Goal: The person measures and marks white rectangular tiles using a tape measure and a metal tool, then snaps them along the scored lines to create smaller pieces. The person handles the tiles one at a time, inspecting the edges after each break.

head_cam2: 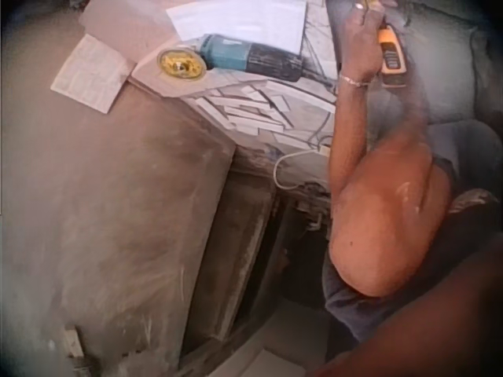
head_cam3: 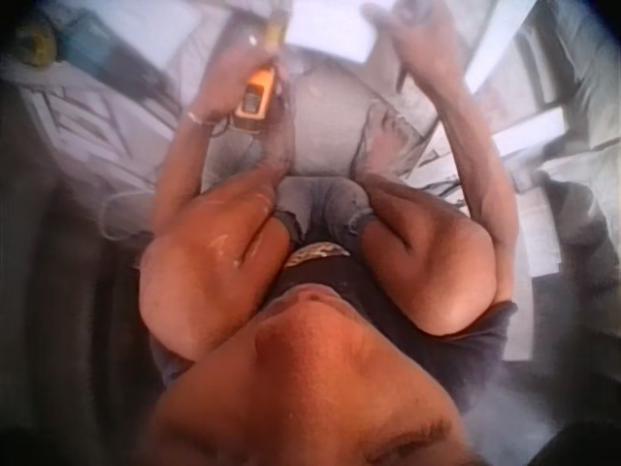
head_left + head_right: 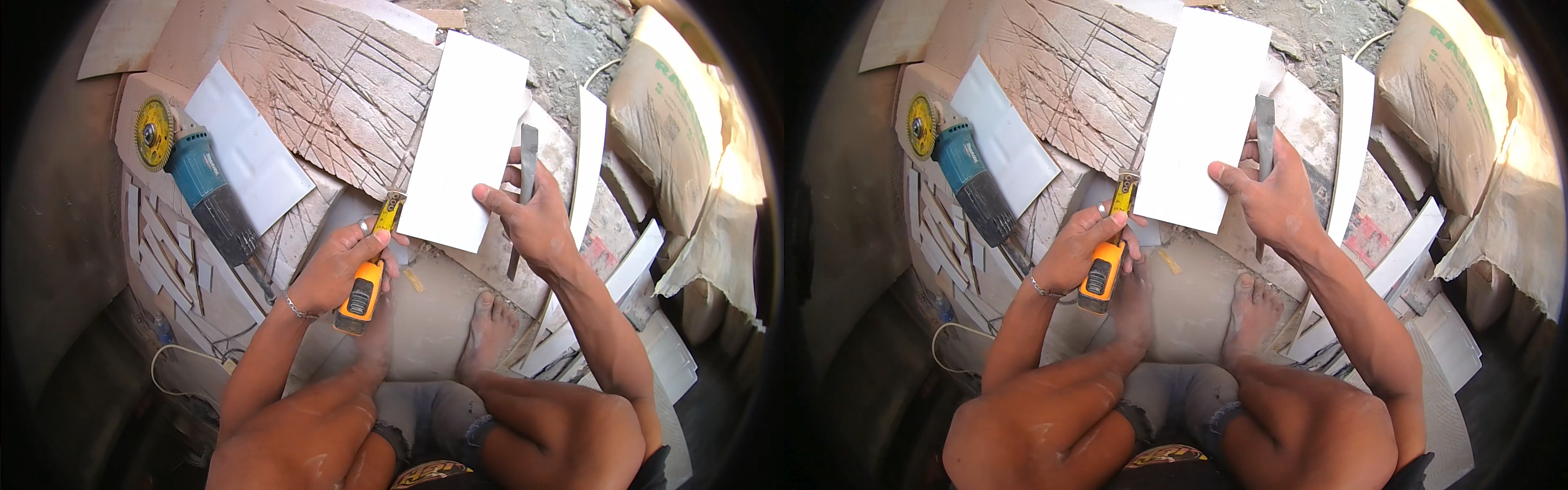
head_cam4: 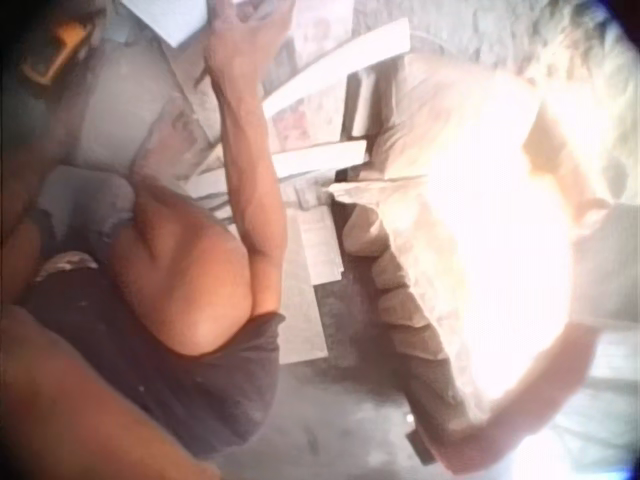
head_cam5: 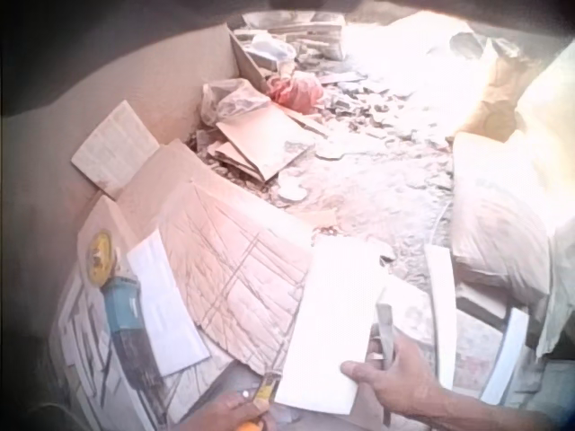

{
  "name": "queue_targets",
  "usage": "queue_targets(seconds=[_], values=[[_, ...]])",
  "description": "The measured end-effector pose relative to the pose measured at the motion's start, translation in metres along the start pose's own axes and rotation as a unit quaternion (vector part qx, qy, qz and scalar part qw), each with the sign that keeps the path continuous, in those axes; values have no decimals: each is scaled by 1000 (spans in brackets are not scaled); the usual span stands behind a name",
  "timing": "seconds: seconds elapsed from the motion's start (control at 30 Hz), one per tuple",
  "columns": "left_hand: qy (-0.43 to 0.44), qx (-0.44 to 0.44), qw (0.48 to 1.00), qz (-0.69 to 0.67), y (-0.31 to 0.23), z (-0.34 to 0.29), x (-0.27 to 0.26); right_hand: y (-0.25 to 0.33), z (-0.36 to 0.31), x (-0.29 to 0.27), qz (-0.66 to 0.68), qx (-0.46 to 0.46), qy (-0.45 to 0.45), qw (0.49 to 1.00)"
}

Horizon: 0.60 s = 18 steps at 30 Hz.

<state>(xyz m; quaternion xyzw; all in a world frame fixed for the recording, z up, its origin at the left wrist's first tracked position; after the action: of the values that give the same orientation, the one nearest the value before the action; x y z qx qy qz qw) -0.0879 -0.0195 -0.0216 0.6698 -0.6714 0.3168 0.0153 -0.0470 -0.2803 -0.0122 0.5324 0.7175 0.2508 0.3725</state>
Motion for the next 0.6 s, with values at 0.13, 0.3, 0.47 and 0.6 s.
queue_targets(seconds=[0.13,0.3,0.47,0.6], values=[[29,3,999,19,7,-8,6,16,1,-17,62,1,41,997],[72,-11,997,35,15,-20,19,49,30,-25,-142,-177,76,971],[117,-86,981,125,14,-33,37,99,76,2,-330,-329,174,868],[93,-105,974,179,16,-29,44,125,97,43,-482,-405,285,723]])
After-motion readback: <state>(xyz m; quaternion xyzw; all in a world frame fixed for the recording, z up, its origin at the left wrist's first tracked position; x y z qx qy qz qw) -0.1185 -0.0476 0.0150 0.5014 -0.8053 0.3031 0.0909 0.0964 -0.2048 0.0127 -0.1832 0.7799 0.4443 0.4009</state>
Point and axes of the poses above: each hand's wrist, its own z-axis towards the middle knuckle, its own x-axis out of the palm, y = z × x, the point moved 5 cm from there along z, towards the middle knuckle, and after that the axes turned 12 degrees about -z, right-handed, at the moved point
